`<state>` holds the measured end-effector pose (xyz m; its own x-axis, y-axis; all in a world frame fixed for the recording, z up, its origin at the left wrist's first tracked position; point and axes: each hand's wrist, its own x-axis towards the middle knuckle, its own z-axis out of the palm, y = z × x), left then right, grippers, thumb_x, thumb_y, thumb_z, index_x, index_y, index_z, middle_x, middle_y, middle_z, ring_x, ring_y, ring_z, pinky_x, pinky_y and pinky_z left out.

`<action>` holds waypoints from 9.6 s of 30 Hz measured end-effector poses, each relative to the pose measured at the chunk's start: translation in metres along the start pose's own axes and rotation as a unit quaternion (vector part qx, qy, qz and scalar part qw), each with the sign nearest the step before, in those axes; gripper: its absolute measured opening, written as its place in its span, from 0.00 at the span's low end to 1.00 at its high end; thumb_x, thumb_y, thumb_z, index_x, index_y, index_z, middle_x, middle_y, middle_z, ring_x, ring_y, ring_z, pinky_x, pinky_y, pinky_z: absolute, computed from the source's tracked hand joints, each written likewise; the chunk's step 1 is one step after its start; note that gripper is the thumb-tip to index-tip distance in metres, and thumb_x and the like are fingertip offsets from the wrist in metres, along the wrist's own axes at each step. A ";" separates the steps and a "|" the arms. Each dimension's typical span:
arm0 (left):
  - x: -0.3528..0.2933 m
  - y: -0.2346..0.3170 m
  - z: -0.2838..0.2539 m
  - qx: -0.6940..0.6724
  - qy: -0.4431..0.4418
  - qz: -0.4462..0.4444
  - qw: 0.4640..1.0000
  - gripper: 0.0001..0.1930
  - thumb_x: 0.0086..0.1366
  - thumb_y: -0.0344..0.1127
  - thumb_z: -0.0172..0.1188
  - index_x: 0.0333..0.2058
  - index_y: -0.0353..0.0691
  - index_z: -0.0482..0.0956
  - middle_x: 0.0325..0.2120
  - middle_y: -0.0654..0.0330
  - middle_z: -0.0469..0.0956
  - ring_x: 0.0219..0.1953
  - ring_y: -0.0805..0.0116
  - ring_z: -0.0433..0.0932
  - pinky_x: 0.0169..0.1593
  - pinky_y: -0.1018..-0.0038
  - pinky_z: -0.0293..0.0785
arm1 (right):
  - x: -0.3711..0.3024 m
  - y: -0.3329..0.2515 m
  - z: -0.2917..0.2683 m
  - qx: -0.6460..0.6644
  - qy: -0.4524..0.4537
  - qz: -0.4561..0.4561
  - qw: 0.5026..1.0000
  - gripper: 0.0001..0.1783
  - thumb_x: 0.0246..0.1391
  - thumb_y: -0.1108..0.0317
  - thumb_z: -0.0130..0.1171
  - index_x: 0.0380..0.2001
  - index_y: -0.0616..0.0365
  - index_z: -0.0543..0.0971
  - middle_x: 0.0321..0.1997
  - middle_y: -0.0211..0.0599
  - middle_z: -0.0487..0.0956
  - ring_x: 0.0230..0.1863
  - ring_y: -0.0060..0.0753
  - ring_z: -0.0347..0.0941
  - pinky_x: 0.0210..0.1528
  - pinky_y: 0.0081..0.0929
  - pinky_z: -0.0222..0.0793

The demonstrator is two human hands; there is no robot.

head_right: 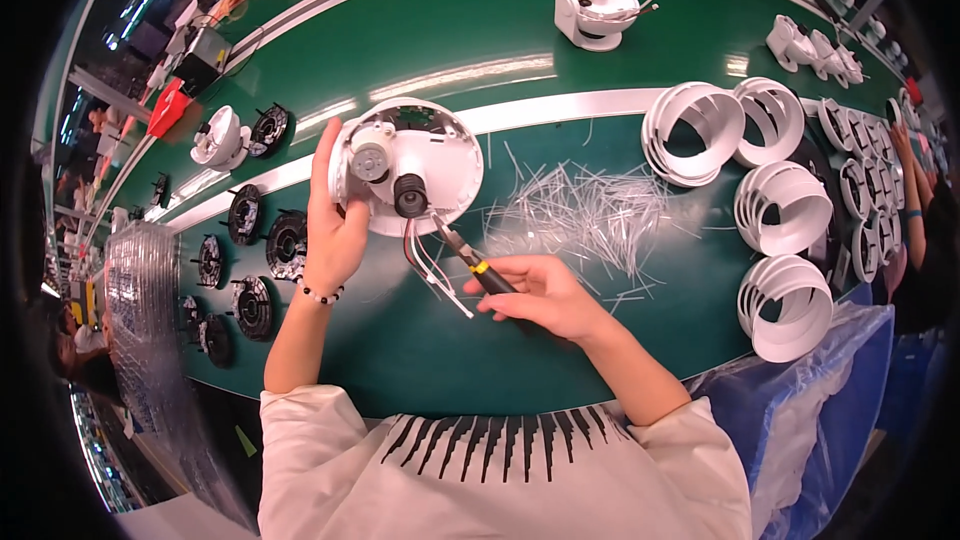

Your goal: Assembling components for lighting or camera fixtures by cutting wires and fitting internal parts on an assembly line.

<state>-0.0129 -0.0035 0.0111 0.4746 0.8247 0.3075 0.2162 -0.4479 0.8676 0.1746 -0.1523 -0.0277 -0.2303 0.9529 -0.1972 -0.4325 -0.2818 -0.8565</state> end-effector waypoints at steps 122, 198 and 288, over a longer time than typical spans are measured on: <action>0.022 0.031 -0.005 0.236 -0.057 0.184 0.953 0.27 0.37 0.14 0.51 0.40 0.42 0.69 0.42 0.53 0.69 0.48 0.52 0.67 0.41 0.69 0.72 | -0.002 -0.004 -0.001 0.162 -0.037 0.061 0.984 0.28 0.46 0.64 0.47 0.48 0.71 0.60 0.42 0.48 0.69 0.39 0.41 0.70 0.41 0.36 0.68; 0.032 -0.088 -0.076 0.332 -0.027 -0.040 0.942 0.20 0.42 0.32 0.63 0.37 0.36 0.71 0.29 0.52 0.72 0.34 0.55 0.72 0.39 0.67 0.68 | -0.020 -0.147 -0.081 -0.649 0.553 -0.238 0.465 0.10 0.40 0.65 0.60 0.25 0.60 0.77 0.15 0.37 0.74 0.17 0.27 0.72 0.23 0.21 0.65; -0.031 -0.040 0.039 -0.700 -0.238 -0.319 0.594 0.48 0.46 0.76 0.25 0.54 0.40 0.56 0.49 0.54 0.63 0.50 0.61 0.64 0.52 0.64 0.63 | 0.037 -0.024 0.048 -0.614 0.106 -0.254 0.740 0.71 0.09 0.57 0.73 0.57 0.68 0.40 0.58 0.51 0.52 0.56 0.53 0.50 0.53 0.41 0.50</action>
<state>-0.0033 -0.0241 -0.0484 0.9359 0.3330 -0.1149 -0.2812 0.9026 0.3258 0.1347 -0.1159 0.0091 -0.1116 0.9339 0.3397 0.7310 0.3087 -0.6085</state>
